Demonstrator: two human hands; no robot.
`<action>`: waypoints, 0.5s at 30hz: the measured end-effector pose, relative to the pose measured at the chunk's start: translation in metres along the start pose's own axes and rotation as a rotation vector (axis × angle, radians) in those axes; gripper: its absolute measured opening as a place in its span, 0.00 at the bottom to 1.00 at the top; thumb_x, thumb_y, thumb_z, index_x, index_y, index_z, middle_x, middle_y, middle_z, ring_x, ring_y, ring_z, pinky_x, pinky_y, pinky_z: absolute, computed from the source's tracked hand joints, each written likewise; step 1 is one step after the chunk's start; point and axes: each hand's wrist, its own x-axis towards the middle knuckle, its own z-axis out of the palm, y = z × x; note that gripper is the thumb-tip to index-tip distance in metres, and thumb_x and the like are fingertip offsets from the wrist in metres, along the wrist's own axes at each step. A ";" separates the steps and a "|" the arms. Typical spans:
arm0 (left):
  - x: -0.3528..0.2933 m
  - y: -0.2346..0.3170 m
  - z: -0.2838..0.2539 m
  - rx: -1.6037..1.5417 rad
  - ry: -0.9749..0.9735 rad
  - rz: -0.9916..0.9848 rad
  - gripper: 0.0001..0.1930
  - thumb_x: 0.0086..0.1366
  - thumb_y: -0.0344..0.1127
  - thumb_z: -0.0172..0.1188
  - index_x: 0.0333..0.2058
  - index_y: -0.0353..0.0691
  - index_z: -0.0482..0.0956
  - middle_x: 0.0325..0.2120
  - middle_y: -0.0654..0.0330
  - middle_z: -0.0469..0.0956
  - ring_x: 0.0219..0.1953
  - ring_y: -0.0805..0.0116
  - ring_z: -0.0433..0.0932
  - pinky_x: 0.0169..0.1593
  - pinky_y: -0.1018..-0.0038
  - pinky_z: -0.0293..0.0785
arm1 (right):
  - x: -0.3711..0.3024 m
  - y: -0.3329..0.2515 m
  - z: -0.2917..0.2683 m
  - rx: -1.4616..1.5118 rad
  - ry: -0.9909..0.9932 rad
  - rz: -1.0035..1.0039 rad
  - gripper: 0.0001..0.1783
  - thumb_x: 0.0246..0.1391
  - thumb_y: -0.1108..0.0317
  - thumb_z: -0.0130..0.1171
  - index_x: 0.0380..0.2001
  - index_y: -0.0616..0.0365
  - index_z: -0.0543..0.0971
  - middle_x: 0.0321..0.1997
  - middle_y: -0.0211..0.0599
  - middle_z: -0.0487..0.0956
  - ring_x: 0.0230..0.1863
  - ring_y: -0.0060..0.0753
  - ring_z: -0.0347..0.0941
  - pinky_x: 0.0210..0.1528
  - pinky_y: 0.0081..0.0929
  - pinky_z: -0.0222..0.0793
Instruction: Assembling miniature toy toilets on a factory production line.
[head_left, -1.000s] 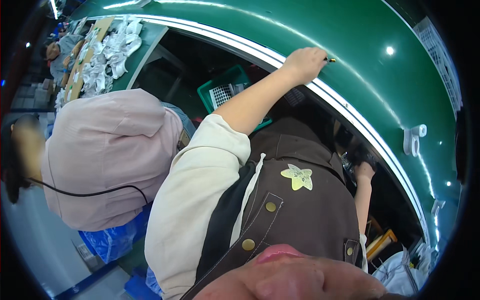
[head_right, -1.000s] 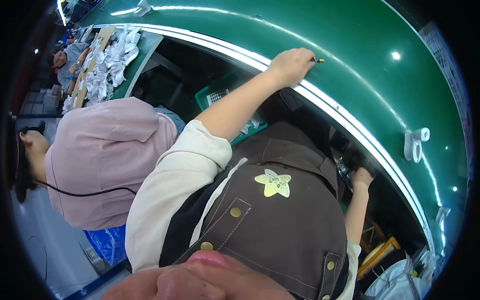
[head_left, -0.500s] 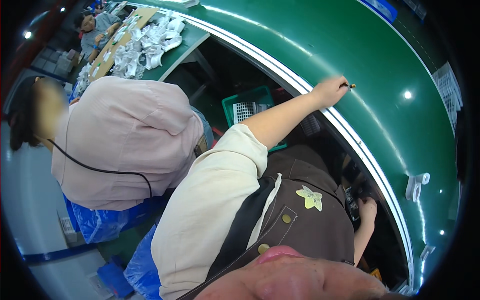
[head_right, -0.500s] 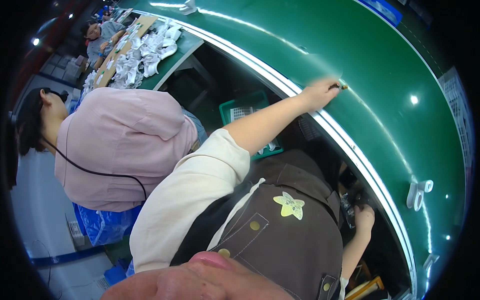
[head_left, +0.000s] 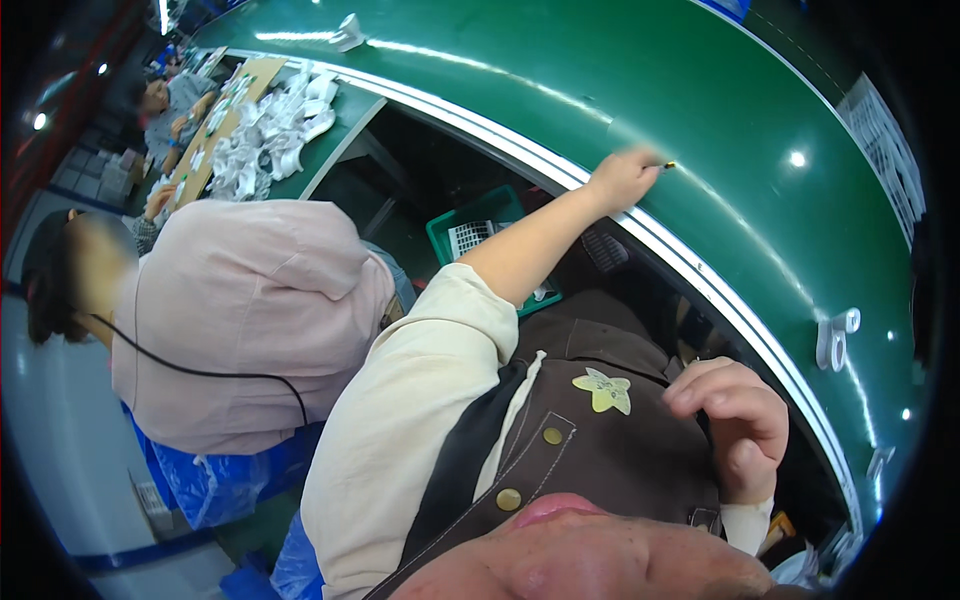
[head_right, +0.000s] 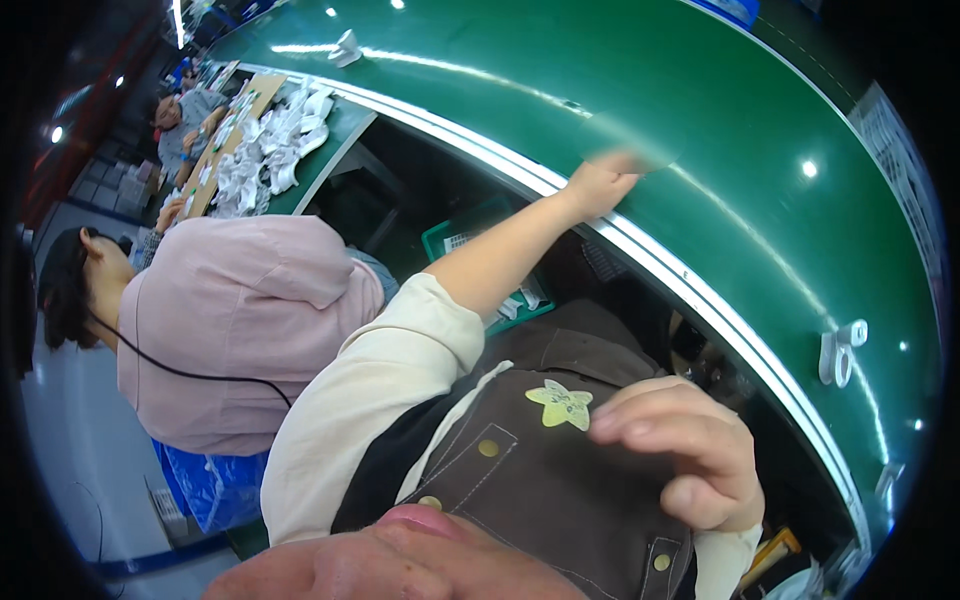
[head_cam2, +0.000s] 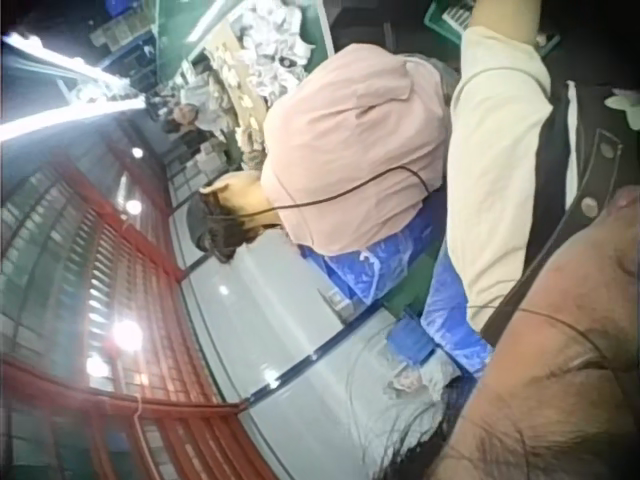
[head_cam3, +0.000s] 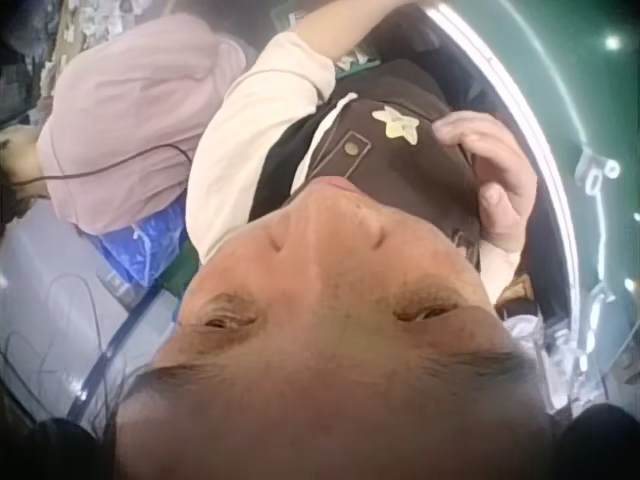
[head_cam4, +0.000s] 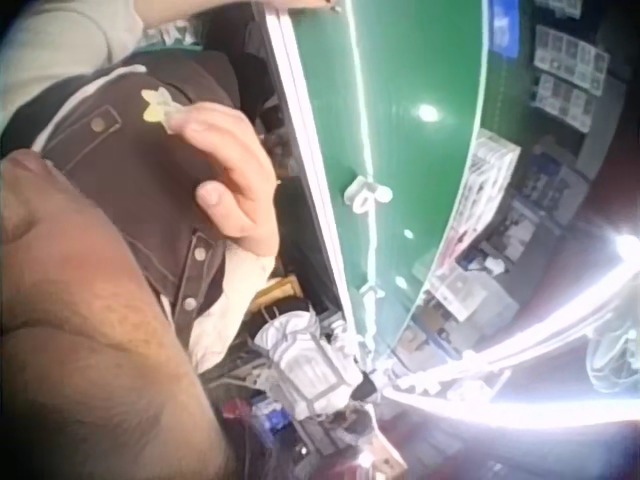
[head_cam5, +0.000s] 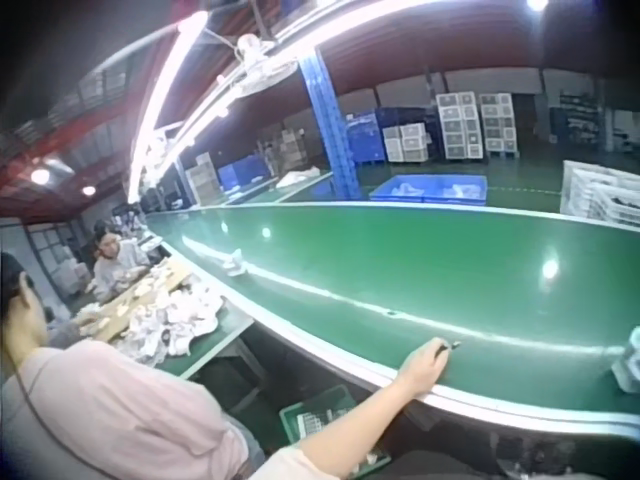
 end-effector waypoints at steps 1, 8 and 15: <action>0.001 0.004 0.002 -0.005 -0.001 0.012 0.12 0.61 0.39 0.50 0.36 0.36 0.74 0.31 0.50 0.76 0.36 0.51 0.75 0.40 0.64 0.70 | 0.004 -0.001 0.007 0.091 -0.021 -0.102 0.23 0.59 0.52 0.48 0.46 0.61 0.72 0.38 0.48 0.75 0.38 0.44 0.71 0.40 0.37 0.70; 0.005 0.011 0.008 -0.031 -0.024 -0.031 0.12 0.61 0.38 0.51 0.38 0.37 0.73 0.29 0.51 0.76 0.33 0.56 0.75 0.38 0.67 0.70 | 0.064 -0.073 0.119 -0.407 0.786 0.089 0.15 0.52 0.65 0.55 0.30 0.66 0.64 0.18 0.35 0.70 0.19 0.29 0.67 0.24 0.18 0.65; 0.007 0.001 0.001 -0.030 -0.064 -0.109 0.13 0.61 0.38 0.51 0.40 0.35 0.73 0.28 0.53 0.76 0.32 0.65 0.75 0.38 0.72 0.69 | 0.044 -0.075 0.093 -0.363 0.801 0.137 0.13 0.52 0.64 0.56 0.31 0.62 0.66 0.22 0.33 0.70 0.24 0.29 0.66 0.29 0.21 0.63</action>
